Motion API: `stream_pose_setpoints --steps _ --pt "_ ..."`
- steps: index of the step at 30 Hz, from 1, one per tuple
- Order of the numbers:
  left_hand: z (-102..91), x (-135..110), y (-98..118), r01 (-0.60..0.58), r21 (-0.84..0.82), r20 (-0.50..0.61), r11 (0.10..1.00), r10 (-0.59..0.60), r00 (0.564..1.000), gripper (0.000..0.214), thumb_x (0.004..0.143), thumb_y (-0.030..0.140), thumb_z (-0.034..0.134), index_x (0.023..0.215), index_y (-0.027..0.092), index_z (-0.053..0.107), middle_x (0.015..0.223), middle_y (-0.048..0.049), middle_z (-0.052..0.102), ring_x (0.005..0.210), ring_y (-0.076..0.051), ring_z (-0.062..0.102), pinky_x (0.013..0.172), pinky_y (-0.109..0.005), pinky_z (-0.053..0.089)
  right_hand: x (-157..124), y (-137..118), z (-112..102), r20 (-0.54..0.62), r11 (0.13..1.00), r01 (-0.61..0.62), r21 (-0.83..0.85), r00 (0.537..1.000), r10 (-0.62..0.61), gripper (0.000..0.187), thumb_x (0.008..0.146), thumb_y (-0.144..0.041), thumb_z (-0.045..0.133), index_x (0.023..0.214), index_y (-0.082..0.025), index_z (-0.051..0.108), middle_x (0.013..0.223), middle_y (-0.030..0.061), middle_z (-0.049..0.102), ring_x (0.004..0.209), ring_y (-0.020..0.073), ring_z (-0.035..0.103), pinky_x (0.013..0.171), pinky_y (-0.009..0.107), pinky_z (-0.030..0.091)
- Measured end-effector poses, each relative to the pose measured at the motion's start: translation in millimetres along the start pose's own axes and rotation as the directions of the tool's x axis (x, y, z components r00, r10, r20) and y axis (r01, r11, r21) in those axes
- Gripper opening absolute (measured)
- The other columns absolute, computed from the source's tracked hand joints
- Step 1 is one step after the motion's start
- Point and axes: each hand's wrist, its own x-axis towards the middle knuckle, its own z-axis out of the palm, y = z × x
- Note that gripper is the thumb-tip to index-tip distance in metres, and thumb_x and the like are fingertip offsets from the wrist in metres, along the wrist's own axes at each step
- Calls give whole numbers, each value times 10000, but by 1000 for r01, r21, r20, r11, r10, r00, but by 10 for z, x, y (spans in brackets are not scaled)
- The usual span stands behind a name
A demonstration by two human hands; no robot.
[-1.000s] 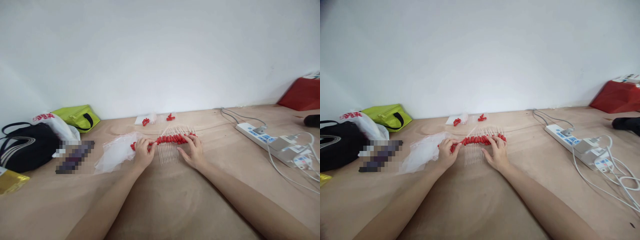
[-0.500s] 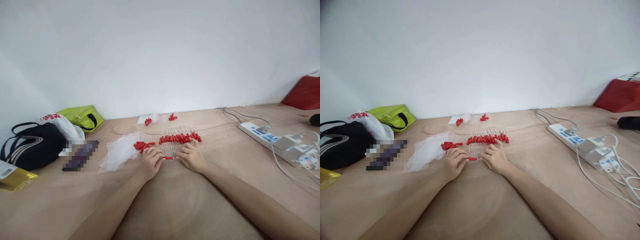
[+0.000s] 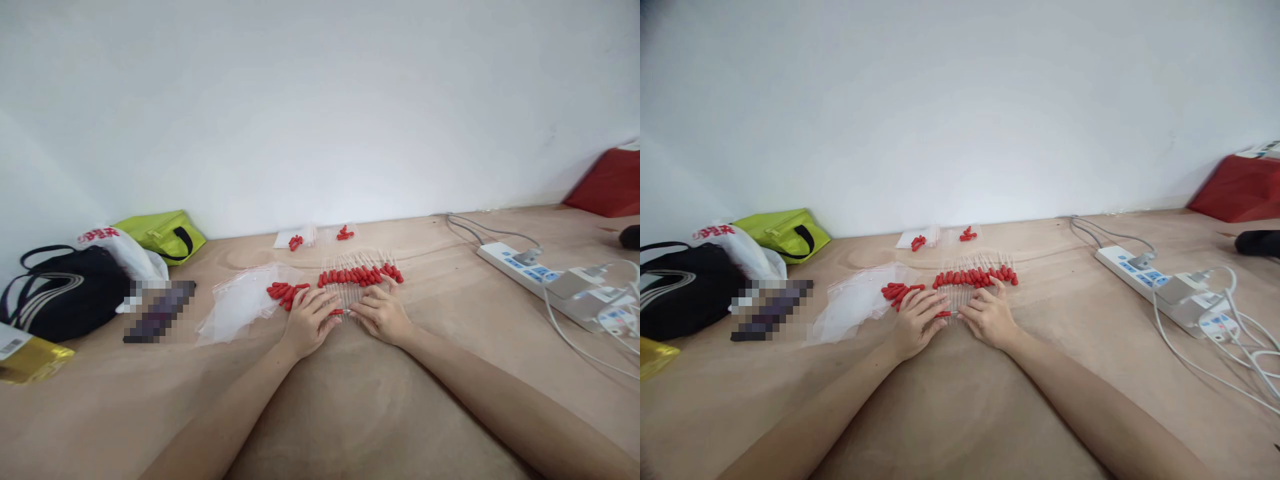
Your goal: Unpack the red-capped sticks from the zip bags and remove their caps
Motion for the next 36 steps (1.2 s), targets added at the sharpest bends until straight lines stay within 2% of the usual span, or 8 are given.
stream_pose_setpoints --steps 3,7,15,24,29,32,34,36 --pt "29 3 17 0 -23 6 1000 0 1000 156 846 280 484 871 258 636 968 15 673 1008 -181 547 974 -433 261 -3 -32 -26 -1 999 29 -17 1000 -30 179 851 -283 472 795 -255 639 595 -44 609 754 125 505 970 443 128" --pt "21 -23 30 25 -47 24 999 -24 999 165 845 280 491 780 258 640 830 28 694 908 -168 587 971 -446 250 -11 -55 -62 22 998 39 -40 999 -38 196 853 -281 462 767 -260 637 573 -48 596 726 119 496 968 447 125" --pt "-3 -40 40 19 -90 6 996 -19 1000 203 862 249 445 750 229 613 769 20 684 830 -156 587 924 -412 279 -19 -47 -79 -20 998 57 -11 998 -57 186 846 -273 475 738 -238 622 551 -58 584 719 114 492 972 455 125" --pt "1 -44 15 15 -118 5 993 -15 1000 223 864 242 420 730 216 596 755 6 673 810 -155 580 855 -379 341 -49 -27 -77 -9 1000 23 5 1000 -23 200 843 -294 472 735 -244 633 575 -44 601 732 125 499 961 450 128" --pt "-35 -166 -118 79 -79 -72 994 -85 994 234 874 261 402 755 211 597 769 -18 657 771 -161 574 759 -346 412 -91 88 -128 -13 997 -83 3 996 83 216 838 -280 473 720 -244 650 552 -27 590 713 138 498 929 423 176" --pt "-45 -209 -151 114 -118 -135 986 -130 982 200 873 268 409 864 215 602 834 -36 620 802 -150 567 739 -298 454 -95 121 -122 -28 985 -170 0 985 170 196 837 -303 486 784 -259 670 585 -18 620 682 137 500 888 389 225" --pt "-58 -203 -184 183 -110 -214 977 -204 955 216 874 247 394 960 205 588 886 -57 567 814 -145 557 742 -285 465 -88 120 -106 -51 976 -220 2 974 220 191 839 -290 481 858 -259 669 621 -11 639 667 134 506 856 366 254" --pt "-97 -178 -270 298 -72 -293 952 -306 906 251 866 234 378 1012 176 575 913 -80 514 824 -154 546 753 -298 466 -78 114 -90 -71 967 -256 1 964 255 204 834 -248 466 904 -244 658 671 -2 655 677 136 520 836 351 268"
